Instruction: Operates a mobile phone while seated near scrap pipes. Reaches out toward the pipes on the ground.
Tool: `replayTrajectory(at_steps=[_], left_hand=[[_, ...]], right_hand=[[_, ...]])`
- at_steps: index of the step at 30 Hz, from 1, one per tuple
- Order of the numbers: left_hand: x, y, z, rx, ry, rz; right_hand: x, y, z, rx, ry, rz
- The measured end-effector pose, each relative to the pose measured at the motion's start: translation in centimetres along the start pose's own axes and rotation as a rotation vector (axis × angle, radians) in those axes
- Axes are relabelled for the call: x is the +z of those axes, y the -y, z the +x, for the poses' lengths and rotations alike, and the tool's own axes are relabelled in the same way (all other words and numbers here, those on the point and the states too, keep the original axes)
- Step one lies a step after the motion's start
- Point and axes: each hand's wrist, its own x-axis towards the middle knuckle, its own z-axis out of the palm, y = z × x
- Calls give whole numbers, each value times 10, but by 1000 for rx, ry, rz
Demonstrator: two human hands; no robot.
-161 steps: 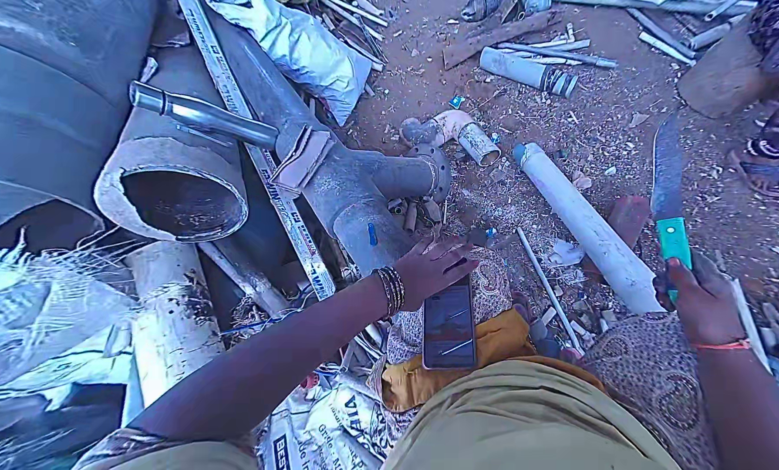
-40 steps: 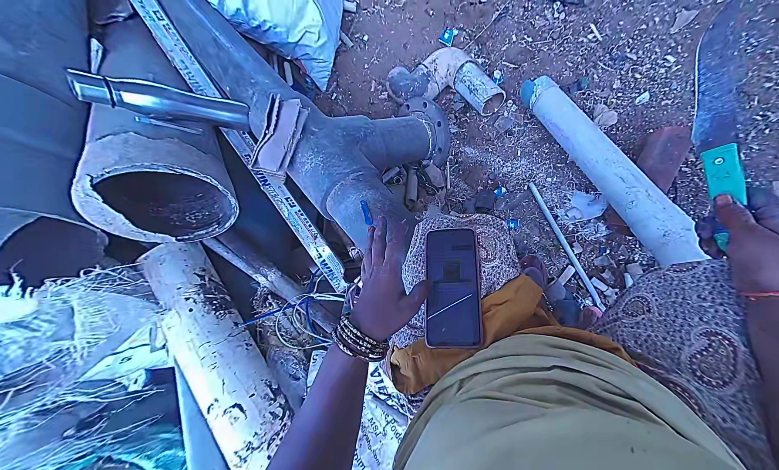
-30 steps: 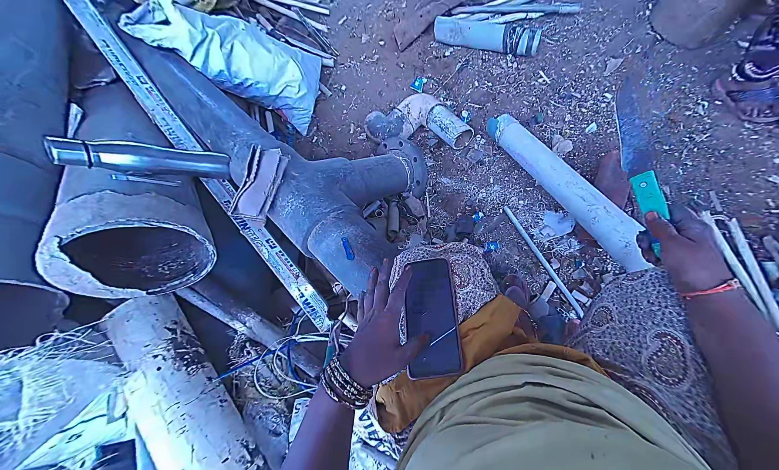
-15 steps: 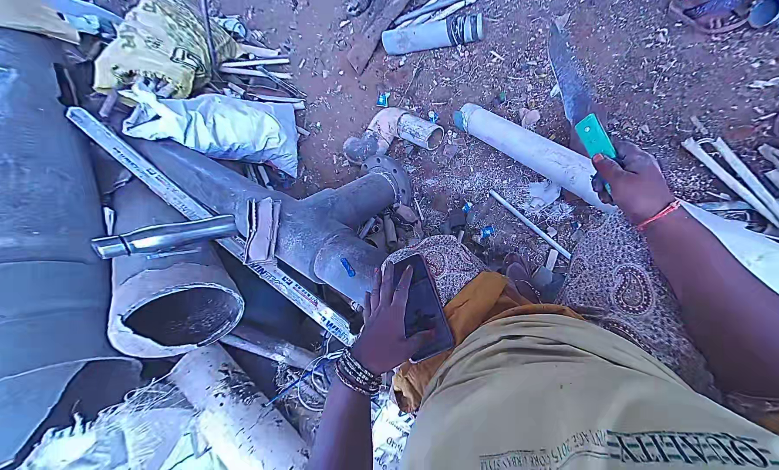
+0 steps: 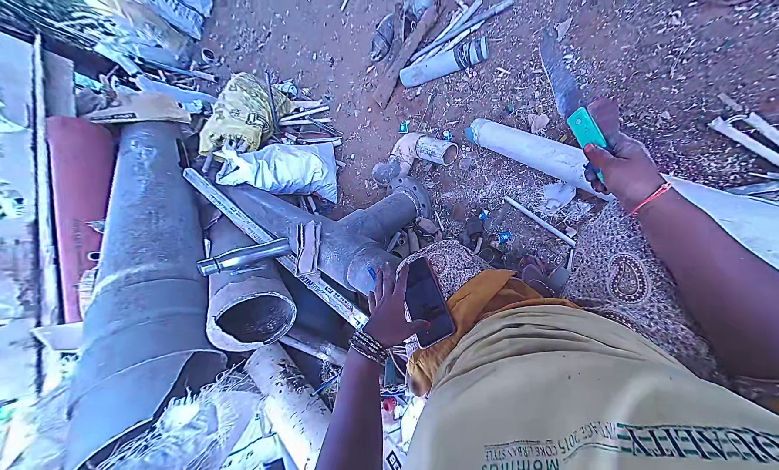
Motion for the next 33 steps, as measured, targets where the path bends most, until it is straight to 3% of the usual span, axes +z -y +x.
replayTrajectory(at_steps=[6, 15, 33], left_hand=[[9, -2, 5, -39, 26, 38], [11, 15, 23, -94, -192, -45], [19, 48, 35, -90, -262, -192]], right_hand=[[-13, 2, -5, 3, -17, 59], [-17, 4, -8, 13, -23, 79], [-6, 5, -8, 37, -38, 28]])
